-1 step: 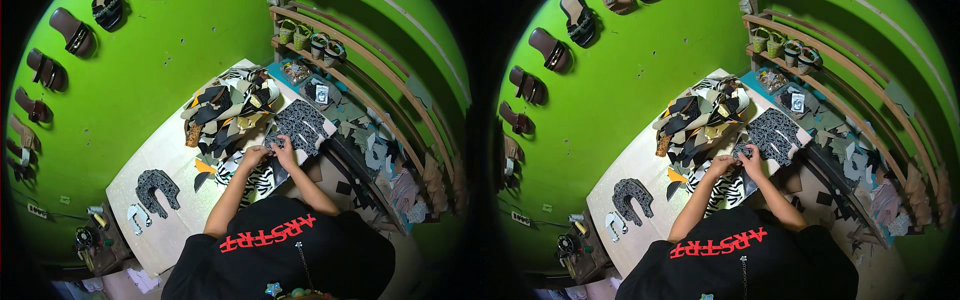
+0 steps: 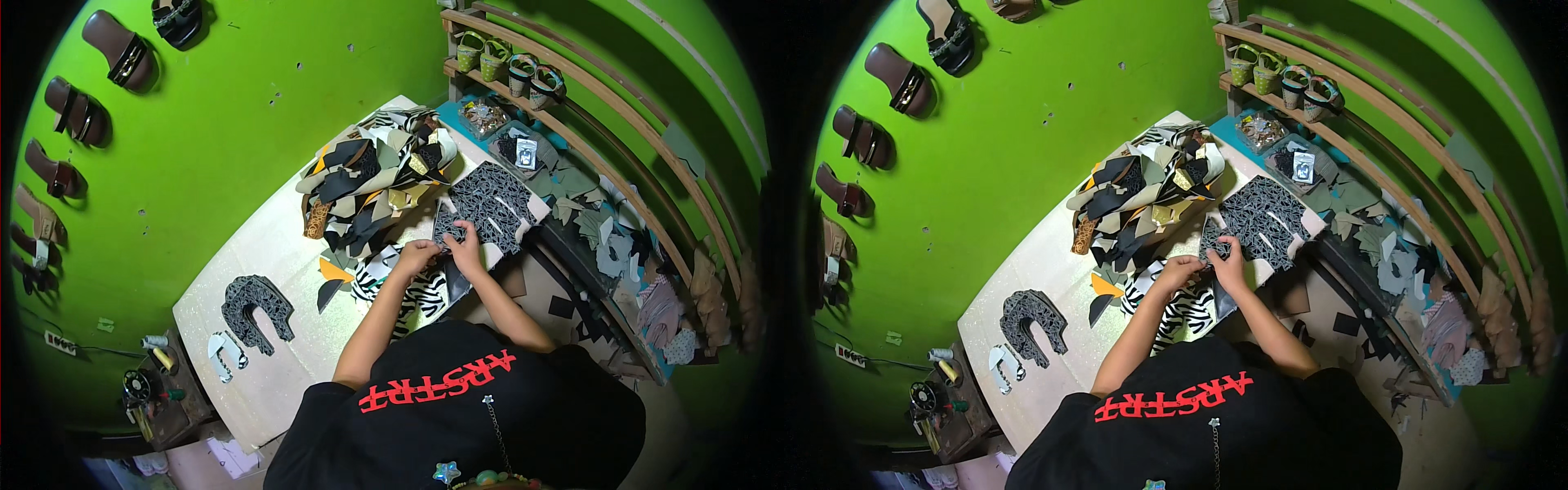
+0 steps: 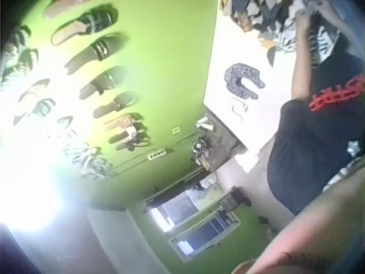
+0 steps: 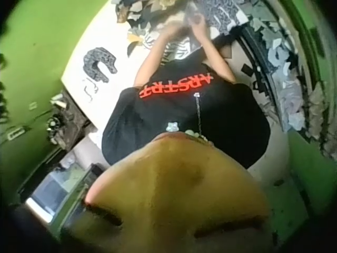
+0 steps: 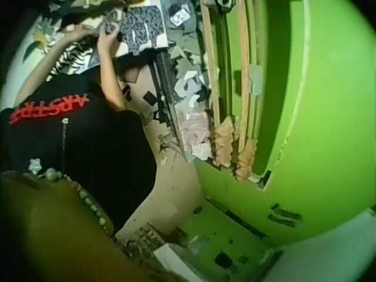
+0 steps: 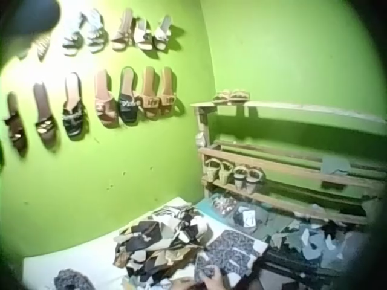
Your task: Sorting and inspecting various patterned shoe upper materials on a work table.
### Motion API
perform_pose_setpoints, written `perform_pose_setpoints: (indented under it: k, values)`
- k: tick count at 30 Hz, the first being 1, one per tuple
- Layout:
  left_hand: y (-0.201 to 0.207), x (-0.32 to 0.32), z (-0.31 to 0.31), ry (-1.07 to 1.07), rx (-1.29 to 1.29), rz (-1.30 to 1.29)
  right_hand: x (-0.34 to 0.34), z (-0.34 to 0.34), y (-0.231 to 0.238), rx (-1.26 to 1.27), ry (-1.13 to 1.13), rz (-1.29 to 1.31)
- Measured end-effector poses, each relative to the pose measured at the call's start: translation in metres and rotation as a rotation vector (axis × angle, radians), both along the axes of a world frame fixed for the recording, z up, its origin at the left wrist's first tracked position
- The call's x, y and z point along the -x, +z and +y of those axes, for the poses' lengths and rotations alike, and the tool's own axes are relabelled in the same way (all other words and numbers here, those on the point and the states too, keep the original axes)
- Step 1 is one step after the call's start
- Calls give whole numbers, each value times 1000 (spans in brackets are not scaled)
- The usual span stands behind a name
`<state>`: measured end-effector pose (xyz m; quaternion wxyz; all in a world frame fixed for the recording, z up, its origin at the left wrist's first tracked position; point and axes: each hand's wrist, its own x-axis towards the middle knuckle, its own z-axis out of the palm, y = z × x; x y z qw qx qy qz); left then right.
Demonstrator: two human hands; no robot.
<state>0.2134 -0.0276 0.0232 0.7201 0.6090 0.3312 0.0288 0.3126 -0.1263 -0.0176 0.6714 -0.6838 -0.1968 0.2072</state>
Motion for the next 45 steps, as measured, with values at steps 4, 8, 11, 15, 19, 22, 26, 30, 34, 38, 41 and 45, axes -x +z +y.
perform_pose_setpoints:
  k: [4,8,11,15,19,22,26,30,34,38,41,45]
  values:
    - [-3,15,-6,9,2,39,16,-4,9,19,-112,-302]
    - [-8,37,-2,68,-32,-1,35,-11,21,17,-105,-379]
    - [4,60,2,114,46,-147,57,-9,29,-69,40,-346]
    - [9,107,14,295,23,-260,103,3,34,-231,319,-105]
    - [3,175,38,514,-58,-246,157,29,25,-317,471,68]
    - [1,225,55,623,-53,-221,191,47,18,-269,525,124]
    - [2,298,69,745,52,-184,237,74,16,-135,573,77]
    - [-1,355,75,858,47,-218,281,105,14,-35,554,-76]
    - [-9,406,86,876,4,-136,316,138,19,-46,565,-134]
    - [-9,441,107,978,-100,-108,343,173,36,42,623,-199]
    - [-2,449,133,1026,-241,-69,351,207,32,-14,610,-285]
    - [-9,461,169,1000,-527,20,364,240,42,-28,572,-468]
